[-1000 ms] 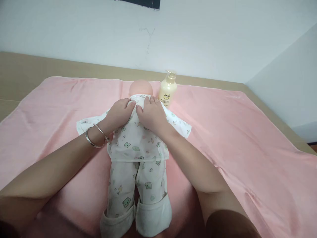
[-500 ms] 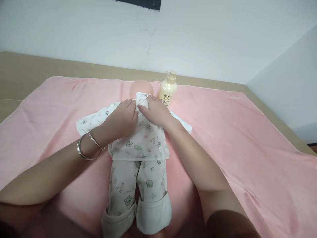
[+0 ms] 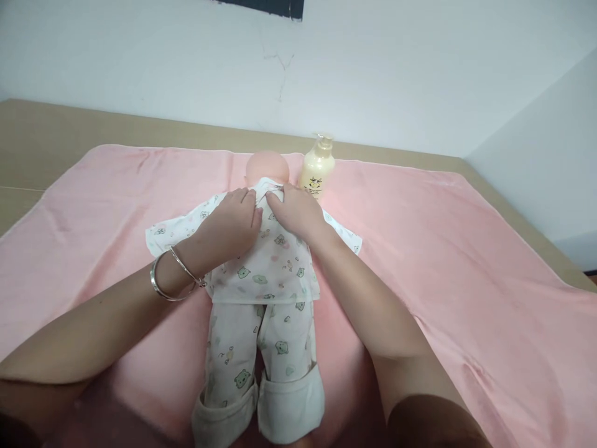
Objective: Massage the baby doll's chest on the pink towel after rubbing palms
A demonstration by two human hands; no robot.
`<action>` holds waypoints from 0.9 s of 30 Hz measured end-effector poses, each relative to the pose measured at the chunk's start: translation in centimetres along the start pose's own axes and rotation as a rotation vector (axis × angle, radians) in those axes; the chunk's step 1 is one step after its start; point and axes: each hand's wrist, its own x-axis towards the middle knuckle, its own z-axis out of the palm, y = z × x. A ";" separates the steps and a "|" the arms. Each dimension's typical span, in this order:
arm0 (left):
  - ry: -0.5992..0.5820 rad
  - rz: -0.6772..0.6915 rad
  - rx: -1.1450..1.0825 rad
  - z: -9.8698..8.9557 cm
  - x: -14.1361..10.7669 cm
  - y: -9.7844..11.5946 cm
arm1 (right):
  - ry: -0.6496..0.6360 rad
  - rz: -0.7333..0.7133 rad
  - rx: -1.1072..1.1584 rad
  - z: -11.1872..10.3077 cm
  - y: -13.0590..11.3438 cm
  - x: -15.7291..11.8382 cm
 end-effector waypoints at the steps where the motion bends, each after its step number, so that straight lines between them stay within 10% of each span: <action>1: 0.000 0.009 -0.008 0.0 0.0 0.1 | -0.001 0.002 -0.003 0.1 0.2 0.1; 10: -0.151 -0.307 -0.334 0.4 2.6 -2.9 | 0.082 -0.145 -0.262 1.3 -2.1 -2.8; 18: 0.003 0.108 0.057 0.0 0.0 0.0 | 0.024 -0.004 -0.076 1.0 -0.3 -0.1; 24: -0.129 -0.289 -0.215 0.5 2.2 -2.3 | 0.100 -0.054 -0.207 1.8 -2.4 -2.9; 27: -0.125 -0.234 -0.106 -0.1 1.5 -1.4 | 0.073 -0.068 -0.216 1.4 -2.6 -2.8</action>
